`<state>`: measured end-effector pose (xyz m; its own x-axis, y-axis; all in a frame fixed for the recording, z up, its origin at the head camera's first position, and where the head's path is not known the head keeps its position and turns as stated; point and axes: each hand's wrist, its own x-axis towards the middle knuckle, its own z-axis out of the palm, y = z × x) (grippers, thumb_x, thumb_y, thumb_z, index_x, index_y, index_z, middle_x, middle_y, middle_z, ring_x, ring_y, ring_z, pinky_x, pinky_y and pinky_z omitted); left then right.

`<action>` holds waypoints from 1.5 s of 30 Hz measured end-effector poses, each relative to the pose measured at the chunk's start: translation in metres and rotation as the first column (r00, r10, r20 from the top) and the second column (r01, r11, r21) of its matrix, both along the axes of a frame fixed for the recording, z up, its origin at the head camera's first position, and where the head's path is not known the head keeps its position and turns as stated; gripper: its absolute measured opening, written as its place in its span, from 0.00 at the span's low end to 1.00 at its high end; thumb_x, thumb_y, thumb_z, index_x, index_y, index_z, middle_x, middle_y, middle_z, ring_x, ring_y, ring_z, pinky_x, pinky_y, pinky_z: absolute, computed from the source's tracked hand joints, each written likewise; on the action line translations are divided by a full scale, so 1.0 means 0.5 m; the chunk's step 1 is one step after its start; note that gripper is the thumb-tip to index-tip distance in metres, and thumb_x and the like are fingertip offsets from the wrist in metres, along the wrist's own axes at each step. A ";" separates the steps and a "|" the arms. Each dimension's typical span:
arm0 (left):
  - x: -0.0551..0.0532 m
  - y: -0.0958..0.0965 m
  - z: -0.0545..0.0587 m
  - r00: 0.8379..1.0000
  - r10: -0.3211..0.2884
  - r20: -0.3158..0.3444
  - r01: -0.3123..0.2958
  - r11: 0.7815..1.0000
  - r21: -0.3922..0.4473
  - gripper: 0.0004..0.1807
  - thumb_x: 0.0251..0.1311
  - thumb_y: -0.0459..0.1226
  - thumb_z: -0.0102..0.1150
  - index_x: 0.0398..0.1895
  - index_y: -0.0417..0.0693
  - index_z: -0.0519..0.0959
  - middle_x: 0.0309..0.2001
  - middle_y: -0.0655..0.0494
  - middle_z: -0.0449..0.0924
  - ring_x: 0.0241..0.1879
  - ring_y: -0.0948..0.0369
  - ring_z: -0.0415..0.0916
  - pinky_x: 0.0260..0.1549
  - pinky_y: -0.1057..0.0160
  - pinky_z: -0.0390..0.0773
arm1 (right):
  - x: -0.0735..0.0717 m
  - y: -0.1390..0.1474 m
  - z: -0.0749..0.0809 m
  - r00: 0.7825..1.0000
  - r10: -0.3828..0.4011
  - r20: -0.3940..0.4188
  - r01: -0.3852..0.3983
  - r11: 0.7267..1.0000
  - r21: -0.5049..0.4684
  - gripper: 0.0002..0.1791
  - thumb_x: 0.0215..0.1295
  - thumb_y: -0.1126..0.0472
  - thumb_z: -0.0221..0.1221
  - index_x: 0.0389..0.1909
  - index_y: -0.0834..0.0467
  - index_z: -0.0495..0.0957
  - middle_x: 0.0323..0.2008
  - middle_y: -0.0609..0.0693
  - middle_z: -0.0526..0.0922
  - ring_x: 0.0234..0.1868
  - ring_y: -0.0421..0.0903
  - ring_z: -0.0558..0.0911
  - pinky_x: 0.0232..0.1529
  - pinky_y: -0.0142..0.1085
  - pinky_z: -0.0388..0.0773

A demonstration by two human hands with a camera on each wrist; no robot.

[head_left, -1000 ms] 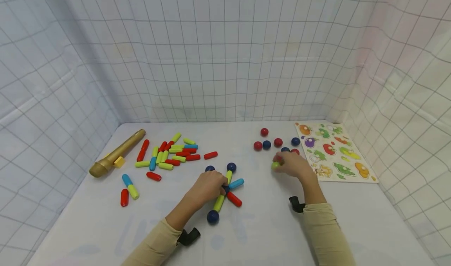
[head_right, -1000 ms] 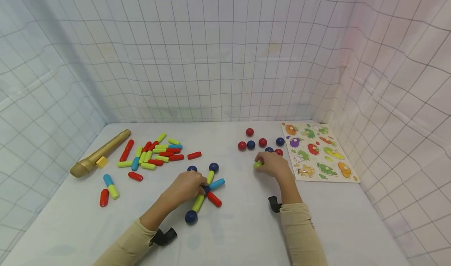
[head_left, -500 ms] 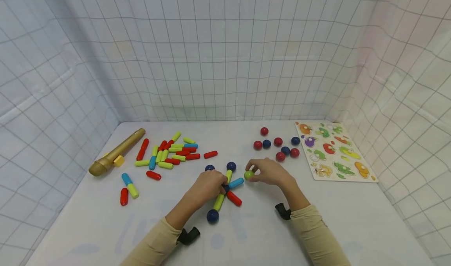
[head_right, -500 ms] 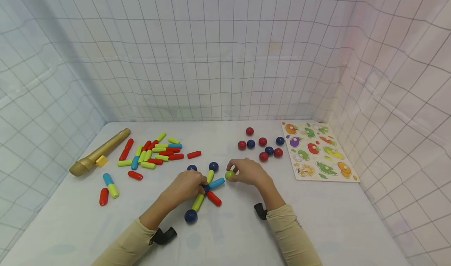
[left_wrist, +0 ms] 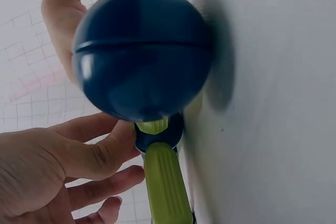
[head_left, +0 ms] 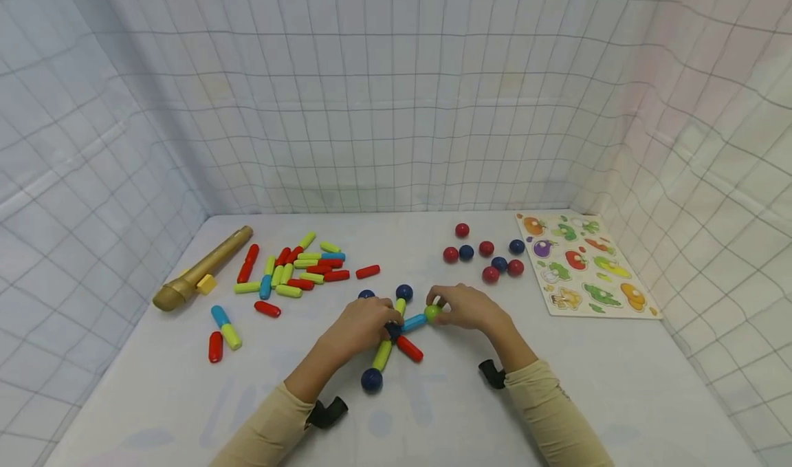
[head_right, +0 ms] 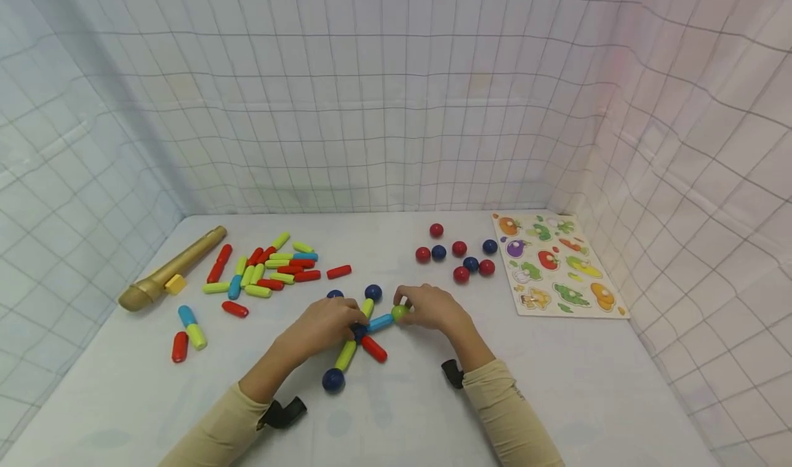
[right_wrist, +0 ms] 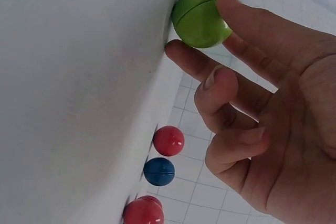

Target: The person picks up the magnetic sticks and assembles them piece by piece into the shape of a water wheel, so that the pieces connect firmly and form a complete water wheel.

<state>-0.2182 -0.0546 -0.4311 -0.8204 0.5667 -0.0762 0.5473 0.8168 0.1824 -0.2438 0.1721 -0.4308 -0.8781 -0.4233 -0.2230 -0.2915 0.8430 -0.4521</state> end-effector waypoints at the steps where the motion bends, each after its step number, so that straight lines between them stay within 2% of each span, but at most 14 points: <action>1: -0.001 -0.002 0.001 1.000 -0.014 -0.003 0.014 1.000 0.002 0.13 0.52 0.35 0.72 0.41 0.56 0.87 0.35 0.60 0.82 0.31 0.64 0.73 0.35 0.66 0.77 | -0.001 0.004 0.001 1.000 -0.007 -0.005 0.007 1.000 -0.001 0.14 0.60 0.57 0.66 0.48 0.46 0.79 0.50 0.50 0.85 0.53 0.49 0.82 0.54 0.47 0.78; 4: -0.001 -0.006 0.003 0.999 -0.044 -0.007 0.044 0.999 0.010 0.13 0.52 0.32 0.71 0.40 0.56 0.88 0.36 0.59 0.83 0.31 0.63 0.73 0.36 0.66 0.78 | -0.006 0.027 0.009 0.994 -0.067 -0.092 0.069 0.997 0.025 0.15 0.62 0.61 0.64 0.51 0.48 0.80 0.55 0.51 0.82 0.57 0.51 0.80 0.56 0.48 0.77; 7: -0.001 -0.006 0.001 0.999 -0.048 -0.016 0.048 0.999 0.009 0.12 0.52 0.32 0.70 0.39 0.56 0.88 0.34 0.60 0.82 0.30 0.63 0.72 0.34 0.67 0.76 | -0.020 0.063 0.010 0.966 -0.156 -0.207 0.176 0.981 0.084 0.18 0.64 0.63 0.61 0.55 0.51 0.79 0.64 0.55 0.75 0.63 0.56 0.75 0.56 0.52 0.77; 9: -0.001 -0.005 -0.002 0.998 -0.049 -0.044 0.049 0.999 -0.001 0.11 0.52 0.32 0.70 0.38 0.56 0.88 0.32 0.61 0.82 0.29 0.63 0.72 0.34 0.66 0.74 | -0.029 0.086 0.007 0.949 -0.204 -0.240 0.236 0.965 0.117 0.21 0.65 0.63 0.59 0.59 0.52 0.76 0.68 0.57 0.70 0.65 0.58 0.73 0.56 0.56 0.75; 14: -0.002 -0.007 -0.006 0.992 -0.060 -0.108 0.059 0.998 -0.014 0.10 0.52 0.33 0.70 0.35 0.57 0.88 0.31 0.62 0.85 0.31 0.63 0.75 0.36 0.63 0.71 | -0.039 0.123 0.004 0.937 -0.290 -0.193 0.318 0.938 0.137 0.24 0.65 0.61 0.59 0.63 0.52 0.74 0.62 0.59 0.74 0.58 0.59 0.76 0.54 0.60 0.74; 19: -0.002 -0.010 -0.005 0.995 -0.057 -0.079 0.057 0.998 0.001 0.08 0.52 0.34 0.70 0.35 0.54 0.88 0.31 0.62 0.87 0.27 0.64 0.72 0.35 0.64 0.71 | -0.041 0.137 0.003 0.933 -0.332 -0.139 0.350 0.927 0.136 0.18 0.61 0.61 0.62 0.54 0.54 0.80 0.52 0.58 0.81 0.48 0.56 0.79 0.50 0.58 0.75; 24: 0.001 -0.012 -0.005 0.995 -0.032 -0.094 0.032 0.999 0.002 0.06 0.51 0.34 0.71 0.34 0.52 0.88 0.29 0.60 0.86 0.25 0.63 0.69 0.34 0.64 0.69 | -0.038 0.126 0.008 0.950 -0.301 -0.080 0.308 0.945 0.112 0.12 0.59 0.57 0.66 0.44 0.52 0.83 0.41 0.52 0.84 0.38 0.49 0.78 0.38 0.43 0.75; 28: 0.001 -0.012 -0.007 0.995 -0.006 -0.100 0.006 1.000 -0.005 0.06 0.52 0.34 0.71 0.34 0.51 0.88 0.27 0.59 0.85 0.26 0.62 0.69 0.35 0.64 0.67 | -0.028 0.092 0.009 0.974 -0.228 0.001 0.227 0.973 0.044 0.10 0.58 0.55 0.68 0.39 0.50 0.82 0.36 0.48 0.84 0.33 0.44 0.79 0.33 0.36 0.75; 33: 0.000 -0.009 -0.009 0.995 0.004 -0.105 -0.005 1.000 -0.012 0.05 0.52 0.33 0.70 0.33 0.51 0.88 0.27 0.59 0.85 0.26 0.62 0.70 0.34 0.64 0.65 | -0.010 0.043 0.010 0.986 -0.140 0.086 0.141 0.990 0.001 0.09 0.56 0.56 0.69 0.36 0.49 0.81 0.34 0.46 0.85 0.30 0.43 0.80 0.31 0.34 0.77; 41: 0.003 -0.006 -0.010 0.988 -0.002 -0.154 -0.001 1.000 -0.014 0.06 0.51 0.32 0.70 0.32 0.51 0.88 0.26 0.60 0.85 0.26 0.62 0.71 0.34 0.64 0.65 | 0.013 -0.004 0.018 0.992 -0.055 0.110 0.052 0.998 0.034 0.10 0.52 0.56 0.72 0.32 0.46 0.79 0.35 0.41 0.84 0.41 0.43 0.76 0.39 0.36 0.75; 45: 0.004 -0.005 -0.010 0.989 0.006 -0.148 -0.009 1.000 -0.017 0.06 0.51 0.33 0.70 0.34 0.51 0.87 0.26 0.59 0.85 0.26 0.62 0.71 0.34 0.64 0.65 | 0.019 -0.013 0.018 0.991 -0.010 0.131 0.004 0.999 0.045 0.12 0.50 0.56 0.73 0.30 0.45 0.78 0.34 0.39 0.83 0.40 0.41 0.76 0.40 0.37 0.74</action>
